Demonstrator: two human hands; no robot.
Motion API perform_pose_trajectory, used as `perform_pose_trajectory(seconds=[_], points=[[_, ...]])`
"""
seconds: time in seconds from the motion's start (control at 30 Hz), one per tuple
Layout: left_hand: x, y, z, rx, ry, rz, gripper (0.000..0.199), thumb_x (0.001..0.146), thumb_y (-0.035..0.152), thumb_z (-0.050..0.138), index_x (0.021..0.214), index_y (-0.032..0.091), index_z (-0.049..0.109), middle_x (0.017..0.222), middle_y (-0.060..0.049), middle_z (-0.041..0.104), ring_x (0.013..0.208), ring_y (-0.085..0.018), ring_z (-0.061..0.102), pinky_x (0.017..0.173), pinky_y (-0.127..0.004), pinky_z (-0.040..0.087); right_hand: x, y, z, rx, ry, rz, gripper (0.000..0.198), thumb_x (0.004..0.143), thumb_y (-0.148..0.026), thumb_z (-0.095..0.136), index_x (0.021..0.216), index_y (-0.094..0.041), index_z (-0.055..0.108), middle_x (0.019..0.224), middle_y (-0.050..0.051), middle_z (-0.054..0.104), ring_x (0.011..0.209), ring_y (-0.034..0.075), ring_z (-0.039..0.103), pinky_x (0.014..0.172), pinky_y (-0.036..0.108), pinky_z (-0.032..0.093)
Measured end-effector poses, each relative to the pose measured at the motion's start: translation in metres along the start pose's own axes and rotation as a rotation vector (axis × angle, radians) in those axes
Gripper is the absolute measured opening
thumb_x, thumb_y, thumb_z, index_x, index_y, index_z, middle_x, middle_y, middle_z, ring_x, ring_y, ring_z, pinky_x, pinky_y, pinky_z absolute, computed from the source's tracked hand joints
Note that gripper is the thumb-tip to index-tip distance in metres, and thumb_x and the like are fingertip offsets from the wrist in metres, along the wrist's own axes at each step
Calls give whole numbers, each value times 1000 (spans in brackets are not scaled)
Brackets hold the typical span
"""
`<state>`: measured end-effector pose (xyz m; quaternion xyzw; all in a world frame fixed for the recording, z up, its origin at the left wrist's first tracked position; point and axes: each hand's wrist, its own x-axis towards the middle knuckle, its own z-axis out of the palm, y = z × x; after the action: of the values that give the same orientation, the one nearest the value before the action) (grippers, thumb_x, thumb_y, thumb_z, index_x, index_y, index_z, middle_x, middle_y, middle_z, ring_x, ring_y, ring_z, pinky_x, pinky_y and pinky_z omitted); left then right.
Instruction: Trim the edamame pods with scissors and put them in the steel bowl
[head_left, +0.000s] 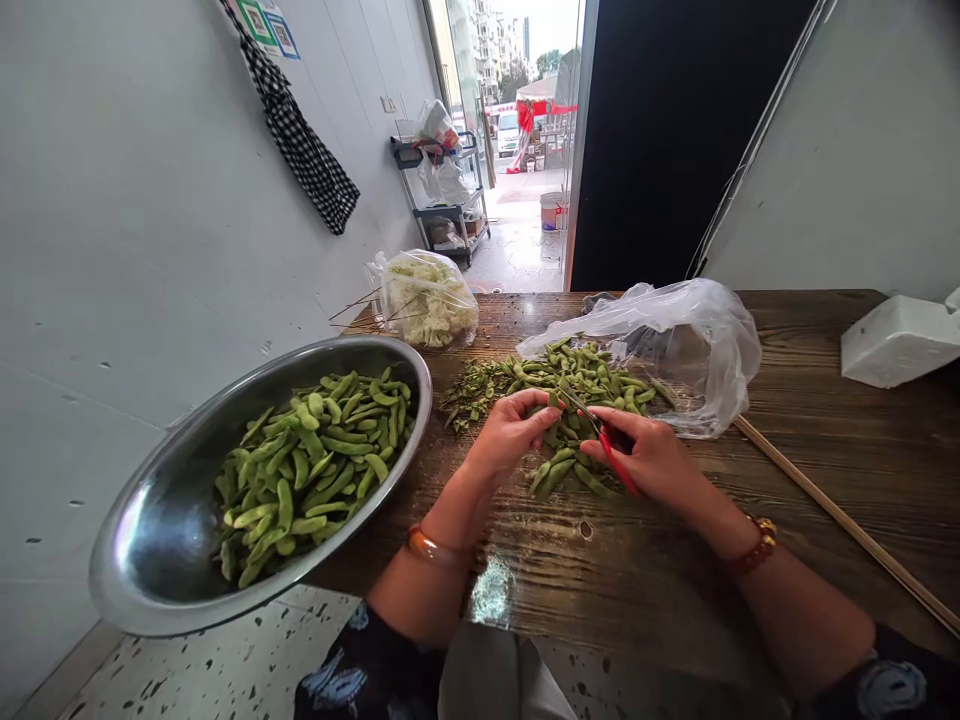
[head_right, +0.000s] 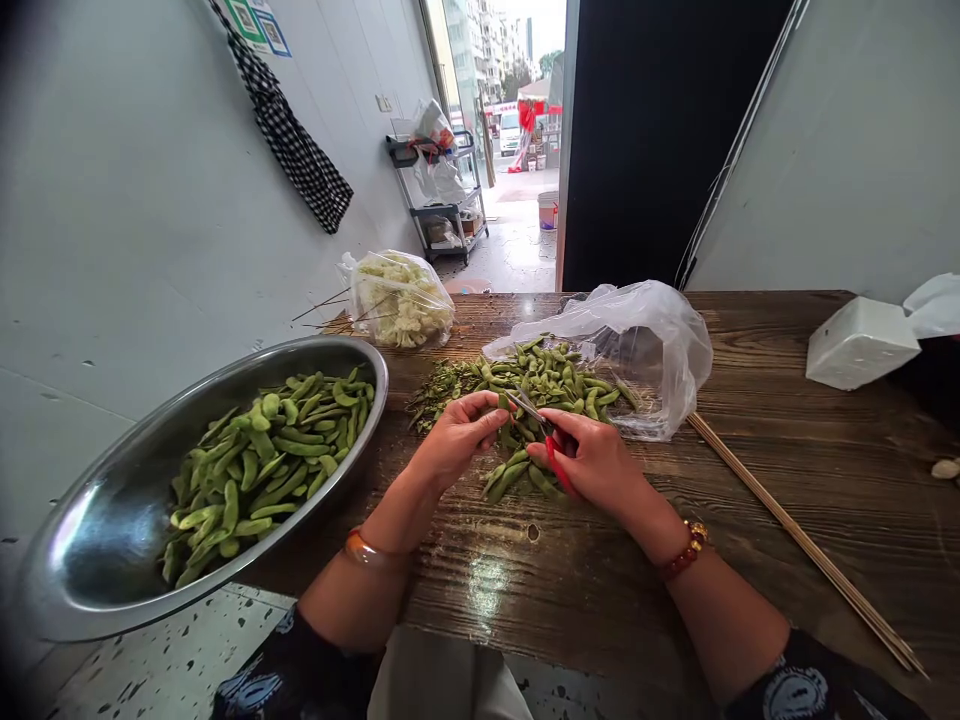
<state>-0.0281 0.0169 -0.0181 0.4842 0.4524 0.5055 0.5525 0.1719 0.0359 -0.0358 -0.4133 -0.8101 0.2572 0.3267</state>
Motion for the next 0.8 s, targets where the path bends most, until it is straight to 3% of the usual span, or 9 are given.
perform_pose_trajectory(seconds=[0.2, 0.43, 0.63, 0.8], points=[[-2, 2, 5, 19, 45, 13, 31, 67, 35, 77, 73, 14, 55, 63, 6, 51, 44, -2, 38, 43, -17, 30, -1, -2, 0, -15, -47, -13, 47, 80, -46, 64, 117, -18, 65, 89, 5, 70, 71, 18, 62, 64, 29, 50], [-2, -3, 11, 261, -52, 136, 24, 72, 32, 72, 81, 11, 67, 75, -2, 61, 61, -8, 50, 54, -18, 37, -2, -2, 3, 24, -76, -9, 46, 79, -43, 66, 118, -18, 64, 94, 6, 69, 77, 19, 62, 67, 30, 50], [-3, -3, 12, 313, -95, 82, 35, 83, 44, 58, 80, 10, 63, 59, 1, 52, 45, -5, 40, 44, -19, 28, -2, 1, 6, 20, -46, -3, 46, 81, -44, 64, 116, -15, 64, 88, 6, 68, 71, 18, 60, 65, 29, 48], [-2, -6, 14, 297, -95, 86, 36, 81, 45, 60, 85, 10, 63, 59, 3, 48, 45, -5, 40, 43, -18, 28, -2, 1, 6, -13, -26, -40, 48, 80, -43, 66, 117, -12, 63, 85, 5, 65, 70, 17, 57, 68, 30, 48]])
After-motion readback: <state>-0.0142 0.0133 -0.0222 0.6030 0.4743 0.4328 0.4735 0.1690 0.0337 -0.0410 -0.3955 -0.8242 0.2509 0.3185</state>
